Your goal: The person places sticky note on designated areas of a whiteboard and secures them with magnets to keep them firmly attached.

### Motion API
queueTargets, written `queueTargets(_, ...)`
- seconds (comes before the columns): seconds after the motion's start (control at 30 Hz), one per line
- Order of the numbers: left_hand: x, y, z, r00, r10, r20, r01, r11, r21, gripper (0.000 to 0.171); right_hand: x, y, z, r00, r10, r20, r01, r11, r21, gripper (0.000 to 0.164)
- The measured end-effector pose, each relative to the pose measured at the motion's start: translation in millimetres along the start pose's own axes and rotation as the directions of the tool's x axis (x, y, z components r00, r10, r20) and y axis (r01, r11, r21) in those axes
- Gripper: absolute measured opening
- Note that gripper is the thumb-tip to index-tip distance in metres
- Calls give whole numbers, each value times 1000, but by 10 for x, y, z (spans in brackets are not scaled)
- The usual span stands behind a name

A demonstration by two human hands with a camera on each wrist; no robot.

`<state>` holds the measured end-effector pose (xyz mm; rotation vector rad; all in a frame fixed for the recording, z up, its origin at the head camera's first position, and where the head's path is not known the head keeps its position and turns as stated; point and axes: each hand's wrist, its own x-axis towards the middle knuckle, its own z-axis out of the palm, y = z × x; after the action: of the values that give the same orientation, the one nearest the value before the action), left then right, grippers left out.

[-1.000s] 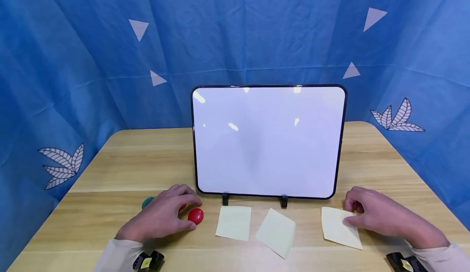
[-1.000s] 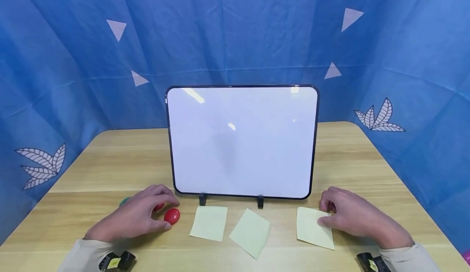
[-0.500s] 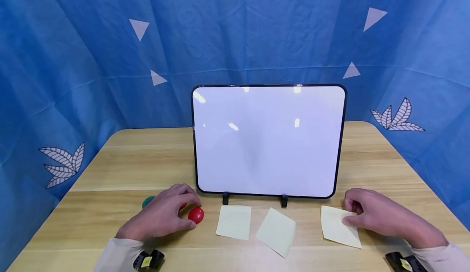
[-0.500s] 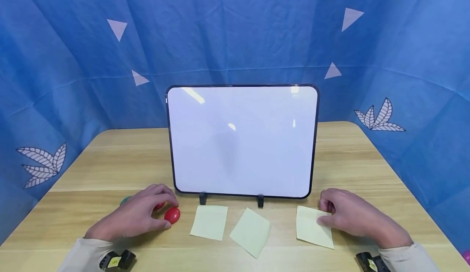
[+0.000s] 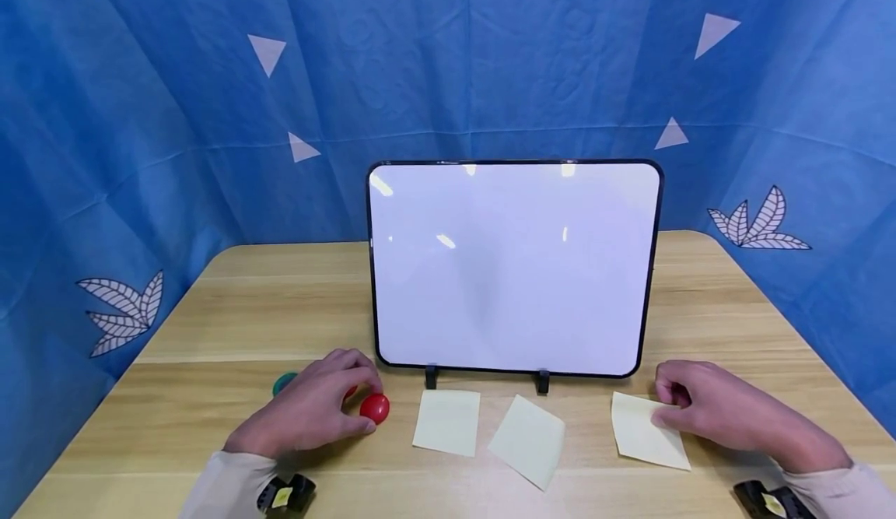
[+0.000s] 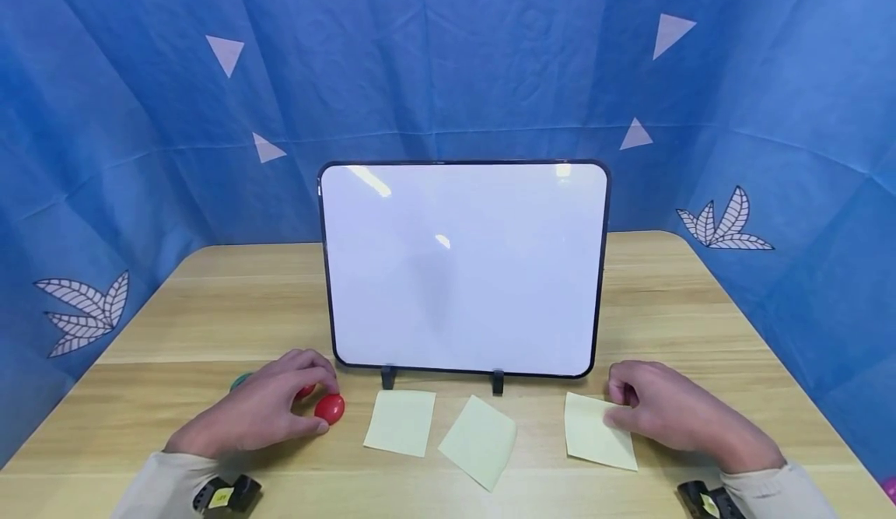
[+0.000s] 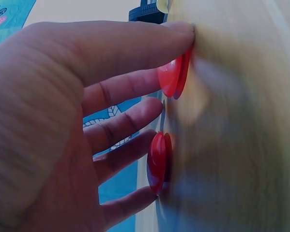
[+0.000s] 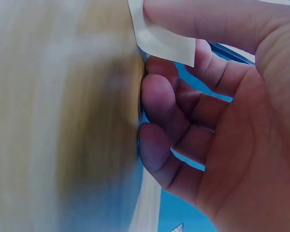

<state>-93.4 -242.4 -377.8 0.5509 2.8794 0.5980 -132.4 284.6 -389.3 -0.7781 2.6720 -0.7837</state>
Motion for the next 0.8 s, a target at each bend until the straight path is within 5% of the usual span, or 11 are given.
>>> queueTargets(0.43, 15, 6, 22, 1000, -3, -25, 4, 1000, 10, 32, 1, -27, 1, 1000, 3, 16, -4, 1000, 22, 27)
queueTargets(0.8, 59, 29, 50, 995, -73, -66, 77, 996, 52, 37, -8, -51, -8, 1000, -5, 22, 3, 996, 87, 17)
